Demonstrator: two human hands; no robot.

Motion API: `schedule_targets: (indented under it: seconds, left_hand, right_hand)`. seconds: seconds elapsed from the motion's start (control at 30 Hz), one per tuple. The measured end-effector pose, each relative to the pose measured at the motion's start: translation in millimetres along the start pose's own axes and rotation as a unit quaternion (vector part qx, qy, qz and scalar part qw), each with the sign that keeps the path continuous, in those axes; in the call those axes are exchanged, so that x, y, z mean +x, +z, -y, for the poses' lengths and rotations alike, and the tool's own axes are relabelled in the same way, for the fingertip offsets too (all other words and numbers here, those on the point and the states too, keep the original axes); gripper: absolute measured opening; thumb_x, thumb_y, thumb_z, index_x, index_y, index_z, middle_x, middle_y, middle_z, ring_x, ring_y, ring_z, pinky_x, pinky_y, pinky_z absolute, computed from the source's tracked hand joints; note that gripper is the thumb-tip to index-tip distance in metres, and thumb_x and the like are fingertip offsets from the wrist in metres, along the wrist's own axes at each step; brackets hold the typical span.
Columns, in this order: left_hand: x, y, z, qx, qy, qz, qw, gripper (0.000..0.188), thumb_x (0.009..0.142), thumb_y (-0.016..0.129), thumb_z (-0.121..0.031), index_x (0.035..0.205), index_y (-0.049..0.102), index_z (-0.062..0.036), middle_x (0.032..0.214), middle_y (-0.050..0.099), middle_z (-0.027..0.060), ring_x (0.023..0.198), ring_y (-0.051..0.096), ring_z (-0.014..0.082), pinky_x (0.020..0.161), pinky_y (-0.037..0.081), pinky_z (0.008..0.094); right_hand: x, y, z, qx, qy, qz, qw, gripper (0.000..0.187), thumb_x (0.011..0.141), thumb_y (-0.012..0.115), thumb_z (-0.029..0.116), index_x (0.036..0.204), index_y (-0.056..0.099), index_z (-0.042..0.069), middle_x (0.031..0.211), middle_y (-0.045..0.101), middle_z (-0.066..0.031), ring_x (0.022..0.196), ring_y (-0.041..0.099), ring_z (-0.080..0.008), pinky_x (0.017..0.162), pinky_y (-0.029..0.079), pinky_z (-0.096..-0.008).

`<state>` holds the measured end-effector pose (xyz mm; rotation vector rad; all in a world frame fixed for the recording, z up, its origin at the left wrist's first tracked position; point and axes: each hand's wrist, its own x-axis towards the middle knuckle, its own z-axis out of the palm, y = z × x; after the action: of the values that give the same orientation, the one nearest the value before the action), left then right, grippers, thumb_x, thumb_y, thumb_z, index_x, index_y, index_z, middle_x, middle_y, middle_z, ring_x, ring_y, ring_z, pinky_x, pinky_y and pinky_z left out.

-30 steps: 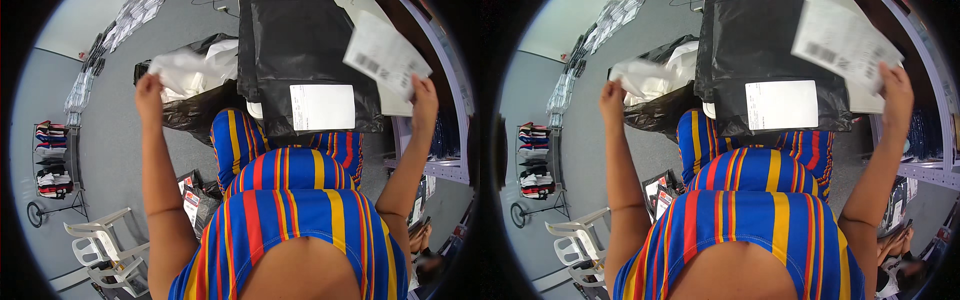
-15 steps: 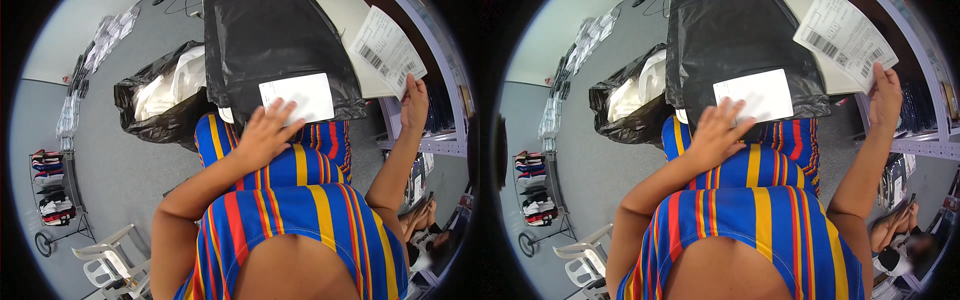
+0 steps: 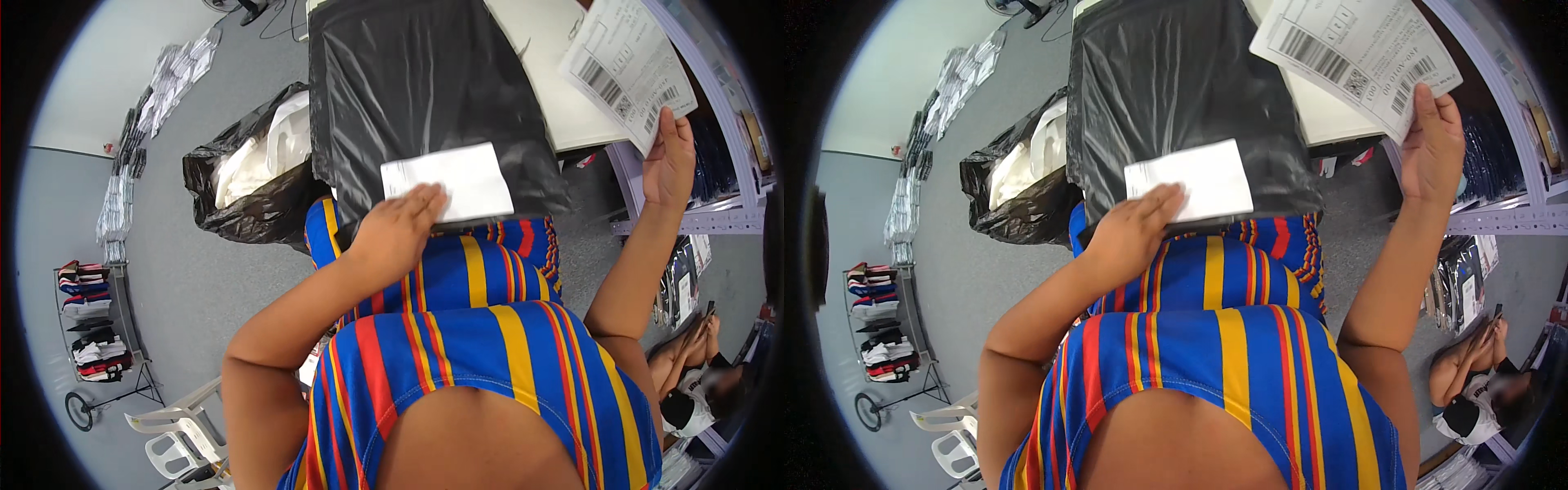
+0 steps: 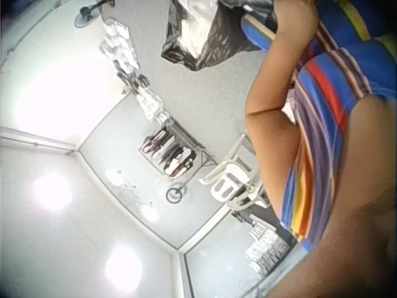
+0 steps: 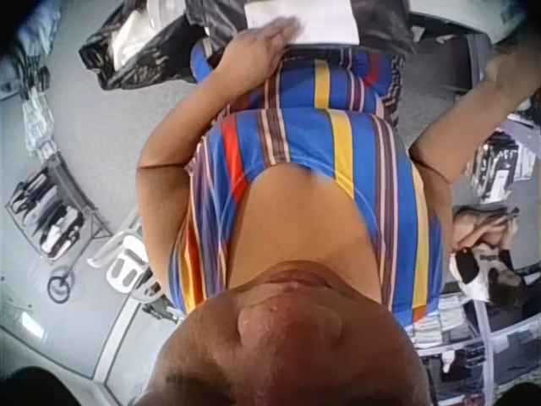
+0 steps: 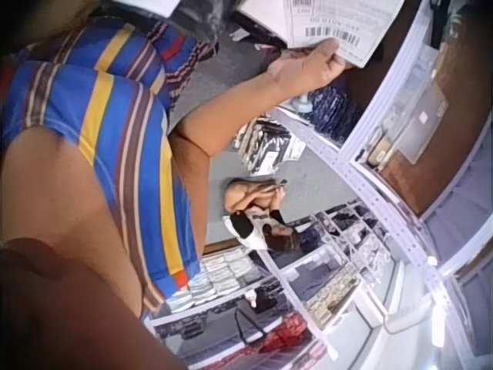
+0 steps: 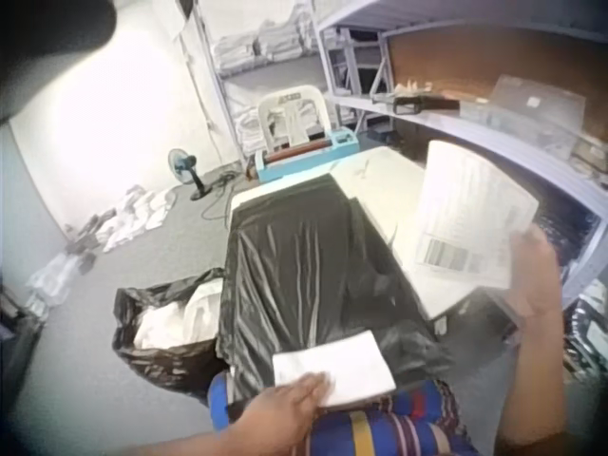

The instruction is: The person places folded clothing items into black plastic shipping bags, seals them, and applies shipping labels. The person repeats this process for multiple items, stacking the finished packages on a nearby shelf.

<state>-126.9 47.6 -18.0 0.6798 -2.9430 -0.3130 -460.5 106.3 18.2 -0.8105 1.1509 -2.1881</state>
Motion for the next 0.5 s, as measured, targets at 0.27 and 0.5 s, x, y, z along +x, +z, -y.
schedule_targets:
  seconds: [0.27,0.5]
  left_hand:
    - [40.8,-140.5,19.8,-0.064,-0.033,0.102,0.992,0.02,0.077,0.049,-0.016,0.092,0.057,-0.0074,0.087,0.057,0.0137,0.082,0.054,0.0299,0.068,0.044,0.036]
    - [143.3,-122.1,116.4,0.238,-0.124,-0.085,0.96,0.018,0.075,0.049,-0.021,0.088,0.06,-0.0147,0.084,0.06,0.0071,0.082,0.057,0.0237,0.068,0.043,0.0394]
  right_hand:
    - [23.7,-0.7,38.3,0.007,-0.074,0.021,0.997,0.017,0.083,0.049,0.015,0.095,0.049,0.003,0.095,0.057,-0.0071,0.087,0.056,-0.0134,0.076,0.044,-0.0254]
    - [23.8,120.4,-0.3,0.099,-0.068,0.217,0.969,0.012,0.079,0.055,0.01,0.087,0.052,0.002,0.081,0.057,-0.0048,0.073,0.055,-0.0099,0.068,0.044,-0.0212]
